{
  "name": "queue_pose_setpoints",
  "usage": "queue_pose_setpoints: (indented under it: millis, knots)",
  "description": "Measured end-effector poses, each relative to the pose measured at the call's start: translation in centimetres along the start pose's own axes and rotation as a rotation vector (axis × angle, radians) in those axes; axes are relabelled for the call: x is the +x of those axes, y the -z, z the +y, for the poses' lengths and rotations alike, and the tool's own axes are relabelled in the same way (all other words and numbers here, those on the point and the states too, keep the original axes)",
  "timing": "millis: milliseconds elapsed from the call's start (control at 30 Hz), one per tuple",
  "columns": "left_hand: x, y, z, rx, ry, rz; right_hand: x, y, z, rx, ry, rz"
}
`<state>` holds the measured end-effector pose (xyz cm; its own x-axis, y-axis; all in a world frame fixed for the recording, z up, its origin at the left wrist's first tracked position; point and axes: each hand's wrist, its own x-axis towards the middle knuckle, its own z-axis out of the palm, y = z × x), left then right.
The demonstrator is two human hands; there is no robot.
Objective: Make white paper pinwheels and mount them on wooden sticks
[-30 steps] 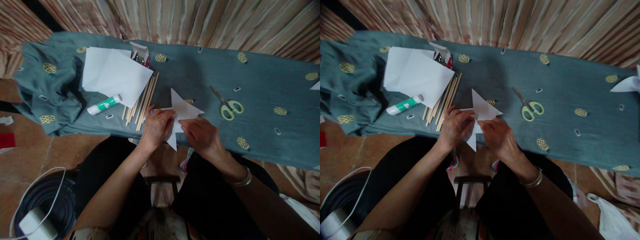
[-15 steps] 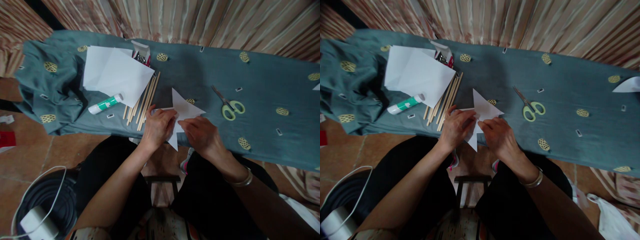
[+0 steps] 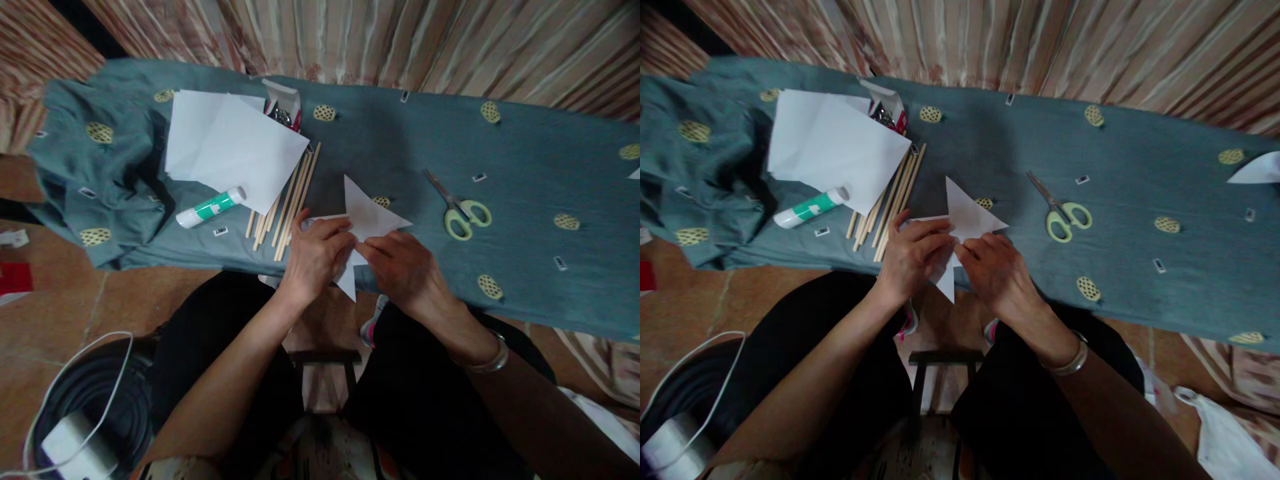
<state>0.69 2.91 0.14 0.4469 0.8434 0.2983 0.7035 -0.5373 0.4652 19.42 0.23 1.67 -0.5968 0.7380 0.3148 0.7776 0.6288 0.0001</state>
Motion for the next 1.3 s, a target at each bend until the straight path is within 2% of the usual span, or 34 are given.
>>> queue_pose_setpoints:
  millis: [200, 367, 700, 767, 900, 1033, 1167, 1300]
  knots:
    - [-0.2, -0.2, -0.2, 0.059, -0.043, -0.02, 0.2, -0.1, -0.3, -0.008, -0.006, 0.047]
    - [-0.1, 0.0, 0.2, 0.105, -0.054, -0.032, 0.2, -0.2, -0.4, 0.03, -0.035, 0.023]
    - [-0.1, 0.5, 0.6, 0.171, -0.086, -0.068, -1.8, 2.9, 2.7, 0.132, -0.258, 0.157]
    - [-0.1, 0.5, 0.6, 0.179, -0.084, -0.078, -2.1, 2.9, 2.5, 0.18, -0.258, 0.142]
    - [-0.2, 0.5, 0.8, 0.194, -0.082, -0.082, -2.5, 2.2, 1.9, 0.178, -0.219, 0.026]
    - [-0.3, 0.4, 0.8, 0.216, -0.088, -0.067, -3.3, 1.5, 1.9, 0.094, -0.295, -0.045]
    - [-0.3, 0.4, 0.8, 0.212, -0.081, -0.078, -3.7, 1.1, 2.0, 0.086, -0.296, -0.055]
    - [-0.2, 0.7, 1.0, 0.202, -0.059, -0.1, -3.2, 0.7, 2.1, 0.149, -0.337, 0.0]
